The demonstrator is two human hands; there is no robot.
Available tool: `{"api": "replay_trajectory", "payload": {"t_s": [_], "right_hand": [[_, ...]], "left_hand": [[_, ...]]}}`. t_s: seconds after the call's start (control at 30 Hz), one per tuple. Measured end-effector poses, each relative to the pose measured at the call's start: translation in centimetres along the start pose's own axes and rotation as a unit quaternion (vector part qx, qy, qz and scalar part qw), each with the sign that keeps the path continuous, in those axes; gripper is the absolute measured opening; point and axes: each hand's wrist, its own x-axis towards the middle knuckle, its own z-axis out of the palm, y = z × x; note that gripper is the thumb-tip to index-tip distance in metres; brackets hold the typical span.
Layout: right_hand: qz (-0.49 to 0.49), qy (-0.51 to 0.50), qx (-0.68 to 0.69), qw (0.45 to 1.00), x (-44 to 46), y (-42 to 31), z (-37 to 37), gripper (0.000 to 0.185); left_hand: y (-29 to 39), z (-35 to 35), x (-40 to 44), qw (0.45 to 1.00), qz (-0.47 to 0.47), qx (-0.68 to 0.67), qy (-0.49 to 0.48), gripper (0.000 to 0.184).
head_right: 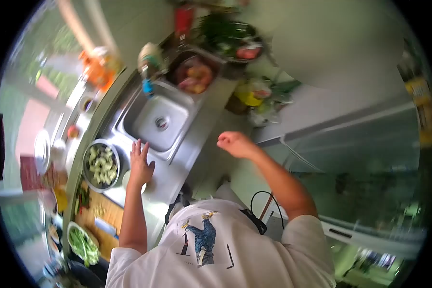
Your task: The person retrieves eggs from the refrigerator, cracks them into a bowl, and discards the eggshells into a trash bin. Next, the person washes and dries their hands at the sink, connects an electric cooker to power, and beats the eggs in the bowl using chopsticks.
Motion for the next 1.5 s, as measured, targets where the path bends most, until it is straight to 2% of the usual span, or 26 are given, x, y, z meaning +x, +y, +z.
{"api": "replay_trajectory", "payload": {"t_s": [0.03,0.07,0.1,0.17,0.2,0.27,0.33,0.37,0.43,0.5,0.57,0.63,0.7,0.87,1.03,1.17,1.33,1.43,1.5], "right_hand": [[-0.009,0.046,-0.036,0.998,-2.3,-1.9,-5.4,0.024],[0.02,0.156,-0.078,0.985,-4.6,-4.1,-10.6,0.019],[-0.047,0.32,-0.024,0.946,-7.6,-5.5,-15.3,0.014],[-0.033,0.498,-0.213,0.84,-14.1,-9.2,-26.4,0.019],[-0.053,0.586,-0.333,0.737,-17.0,-9.2,-31.9,0.021],[0.017,0.58,-0.447,0.681,-23.5,-8.3,-42.5,0.057],[0.1,0.62,-0.503,0.594,-24.9,-8.3,-46.2,0.031],[0.105,0.623,-0.499,0.593,-25.9,-8.5,-46.5,0.031],[0.153,0.591,-0.426,0.668,-26.0,-10.0,-45.4,0.054],[0.117,0.609,-0.43,0.655,-25.9,-9.2,-46.6,0.047],[0.137,0.554,-0.543,0.616,-25.9,-7.6,-50.1,0.046],[0.149,0.564,-0.522,0.622,-25.4,-7.7,-49.8,0.045],[0.159,0.573,-0.505,0.626,-25.0,-7.8,-49.3,0.044],[0.148,0.607,-0.46,0.63,-25.5,-9.4,-46.7,0.04],[0.104,0.604,-0.479,0.628,-30.2,-11.6,-41.8,0.041],[0.136,0.614,-0.496,0.599,-35.8,-11.8,-36.9,0.048],[0.239,0.672,-0.483,0.509,-43.8,-11.6,-30.6,0.059],[0.309,0.727,-0.453,0.413,-48.6,-11.7,-27.0,0.066],[0.346,0.768,-0.421,0.336,-51.6,-11.7,-24.7,0.071]], "left_hand": [[1.3,0.1,0.9,0.997,0.06,0.042,0.021,0.059],[2.3,0.5,1.7,0.995,0.094,0.03,0.022,0.055],[3.4,1.0,2.3,0.992,0.126,0.017,0.025,0.052],[6.0,2.4,2.7,0.989,0.143,0.005,0.03,0.04],[7.1,3.7,2.8,0.989,0.147,-0.007,0.023,0.038],[9.0,6.7,2.5,0.988,0.149,0.0,0.026,0.033],[11.9,8.8,1.8,0.987,0.159,-0.001,0.022,0.033],[13.3,10.0,1.4,0.987,0.159,-0.013,0.024,0.033],[16.0,11.2,0.6,0.984,0.169,-0.047,0.007,0.031],[17.2,13.5,0.2,0.981,0.175,-0.087,-0.002,0.031],[19.8,13.3,-0.3,0.983,0.171,-0.065,-0.027,0.03],[21.8,12.9,-0.3,0.98,0.161,-0.063,-0.094,0.031],[22.0,13.7,-0.1,0.981,0.173,-0.047,-0.08,0.031],[22.0,14.4,1.9,0.978,0.166,-0.049,-0.12,0.035],[20.4,17.1,5.6,0.968,0.182,-0.026,-0.169,0.039],[23.3,17.7,9.0,0.945,0.225,-0.006,-0.237,0.042],[26.1,19.6,13.6,0.899,0.321,-0.013,-0.299,0.041],[28.6,19.5,15.2,0.888,0.307,-0.002,-0.343,0.041],[29.4,19.9,16.2,0.875,0.33,0.012,-0.355,0.041]]}}
